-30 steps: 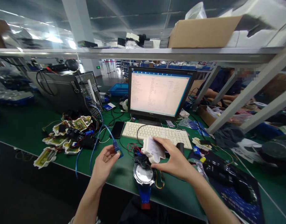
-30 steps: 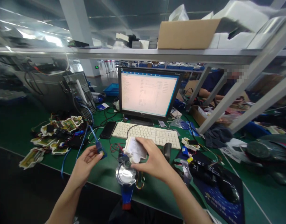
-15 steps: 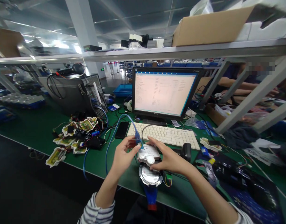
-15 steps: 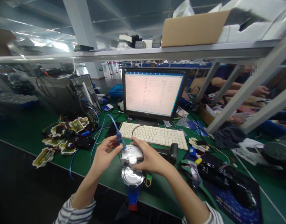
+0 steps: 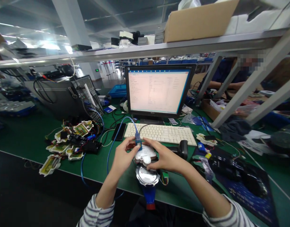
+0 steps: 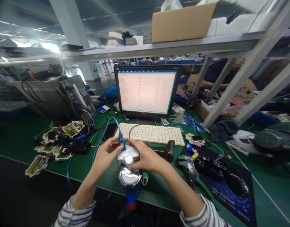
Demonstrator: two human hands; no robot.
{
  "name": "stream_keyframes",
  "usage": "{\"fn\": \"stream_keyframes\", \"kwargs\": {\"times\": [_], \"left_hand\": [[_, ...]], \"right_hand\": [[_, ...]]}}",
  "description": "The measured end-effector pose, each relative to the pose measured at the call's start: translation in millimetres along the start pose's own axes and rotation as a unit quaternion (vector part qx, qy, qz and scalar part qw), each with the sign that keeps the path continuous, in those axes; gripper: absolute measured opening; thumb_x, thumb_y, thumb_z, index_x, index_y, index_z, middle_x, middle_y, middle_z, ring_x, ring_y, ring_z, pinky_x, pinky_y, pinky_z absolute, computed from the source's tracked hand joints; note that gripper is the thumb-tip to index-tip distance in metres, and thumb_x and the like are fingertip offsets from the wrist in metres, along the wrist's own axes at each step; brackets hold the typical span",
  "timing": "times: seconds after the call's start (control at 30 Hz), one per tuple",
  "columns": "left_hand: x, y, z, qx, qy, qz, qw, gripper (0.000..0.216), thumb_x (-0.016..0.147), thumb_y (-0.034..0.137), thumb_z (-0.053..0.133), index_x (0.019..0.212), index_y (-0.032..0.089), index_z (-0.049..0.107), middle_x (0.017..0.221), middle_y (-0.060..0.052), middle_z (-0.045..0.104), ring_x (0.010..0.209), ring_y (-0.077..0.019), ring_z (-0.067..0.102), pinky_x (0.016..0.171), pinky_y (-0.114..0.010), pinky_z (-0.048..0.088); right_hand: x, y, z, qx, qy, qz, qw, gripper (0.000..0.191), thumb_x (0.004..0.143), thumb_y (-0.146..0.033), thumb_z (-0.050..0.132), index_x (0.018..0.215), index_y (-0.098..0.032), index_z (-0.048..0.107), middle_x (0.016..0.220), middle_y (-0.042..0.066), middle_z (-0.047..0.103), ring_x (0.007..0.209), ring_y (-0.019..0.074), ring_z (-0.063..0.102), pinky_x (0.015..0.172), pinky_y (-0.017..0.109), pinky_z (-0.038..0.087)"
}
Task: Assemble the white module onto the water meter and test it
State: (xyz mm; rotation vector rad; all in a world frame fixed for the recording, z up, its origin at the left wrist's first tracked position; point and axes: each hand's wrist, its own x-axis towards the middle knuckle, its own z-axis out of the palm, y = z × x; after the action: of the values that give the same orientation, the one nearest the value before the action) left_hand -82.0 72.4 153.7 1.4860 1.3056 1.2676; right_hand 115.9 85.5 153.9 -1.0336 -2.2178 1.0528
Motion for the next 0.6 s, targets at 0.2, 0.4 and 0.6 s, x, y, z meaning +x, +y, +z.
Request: {"fn": "stream_keyframes", "kwargs": {"times": [0.2,0.4,0.6], "left_hand": [[-0.9,-2.3,-0.4,0.013,-0.010,0.007,1.000,0.037,0.076,0.033,0.066,0.108,0.015,0.063,0.096,-0.007,0.072,0.089,-0.0193,0.068,0.083,-0.032,0.055],[-4.6,-6.6,-0.7,0.038,-0.010,0.018,0.999,0.036,0.080,0.033,0.065,0.112,0.017,0.062,0.101,-0.006,0.071,0.093,-0.0179,0.067,0.087,-0.030,0.053],[-13.7,-20.3,-0.8,0.137,0.010,0.090,0.986,0.031,0.086,0.035,0.061,0.114,0.021,0.064,0.108,-0.003,0.070,0.097,-0.0166,0.065,0.089,-0.027,0.051]], "right_hand": [[0.0,1.3,1.1,-0.006,0.001,-0.007,1.000,0.101,0.061,-0.023,0.080,0.148,-0.017,0.030,0.145,0.013,0.043,0.133,0.0255,0.041,0.114,0.043,0.032],[-1.2,-0.8,0.2,-0.004,-0.002,-0.004,1.000,0.100,0.061,-0.023,0.080,0.148,-0.017,0.031,0.145,0.014,0.043,0.132,0.0258,0.041,0.114,0.043,0.032],[-4.3,2.9,2.2,-0.003,0.013,-0.023,1.000,0.103,0.061,-0.028,0.083,0.148,-0.013,0.030,0.145,0.015,0.042,0.134,0.0241,0.039,0.116,0.040,0.030]]}}
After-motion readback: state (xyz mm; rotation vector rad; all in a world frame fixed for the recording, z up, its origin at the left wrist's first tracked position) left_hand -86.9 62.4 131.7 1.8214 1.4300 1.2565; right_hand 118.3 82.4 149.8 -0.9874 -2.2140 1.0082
